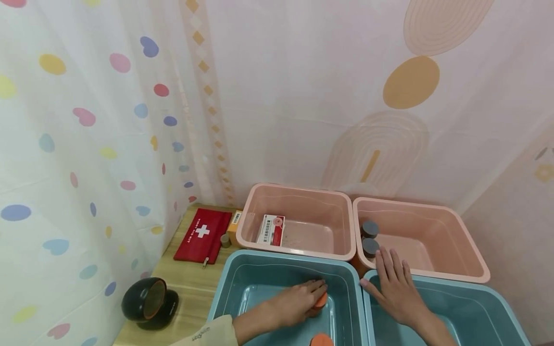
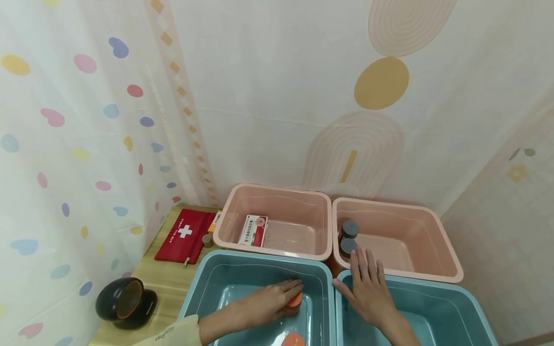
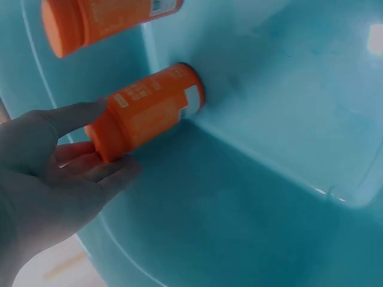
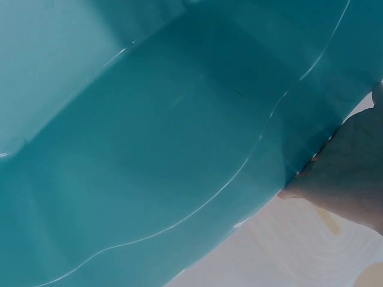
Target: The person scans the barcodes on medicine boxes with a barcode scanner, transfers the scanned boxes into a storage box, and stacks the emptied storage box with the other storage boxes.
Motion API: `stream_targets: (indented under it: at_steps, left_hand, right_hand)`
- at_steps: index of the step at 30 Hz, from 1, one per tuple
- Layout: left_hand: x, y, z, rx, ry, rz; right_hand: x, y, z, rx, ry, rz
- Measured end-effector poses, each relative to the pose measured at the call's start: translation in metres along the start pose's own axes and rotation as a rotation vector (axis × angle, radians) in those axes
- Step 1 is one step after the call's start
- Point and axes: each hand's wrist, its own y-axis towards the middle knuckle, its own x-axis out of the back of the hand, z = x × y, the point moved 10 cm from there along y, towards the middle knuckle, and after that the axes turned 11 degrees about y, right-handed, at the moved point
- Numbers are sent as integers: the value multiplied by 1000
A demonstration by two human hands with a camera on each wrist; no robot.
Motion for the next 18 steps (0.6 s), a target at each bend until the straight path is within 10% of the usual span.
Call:
stream_targets:
  at_steps: [14, 18]
  left_hand:
    - [51, -2, -7, 34, -521, 19]
    - [45, 0, -3, 97, -589, 31]
  right_hand:
    - [1, -1, -3, 28, 42, -42]
    - [0, -1, -3, 6, 21, -27]
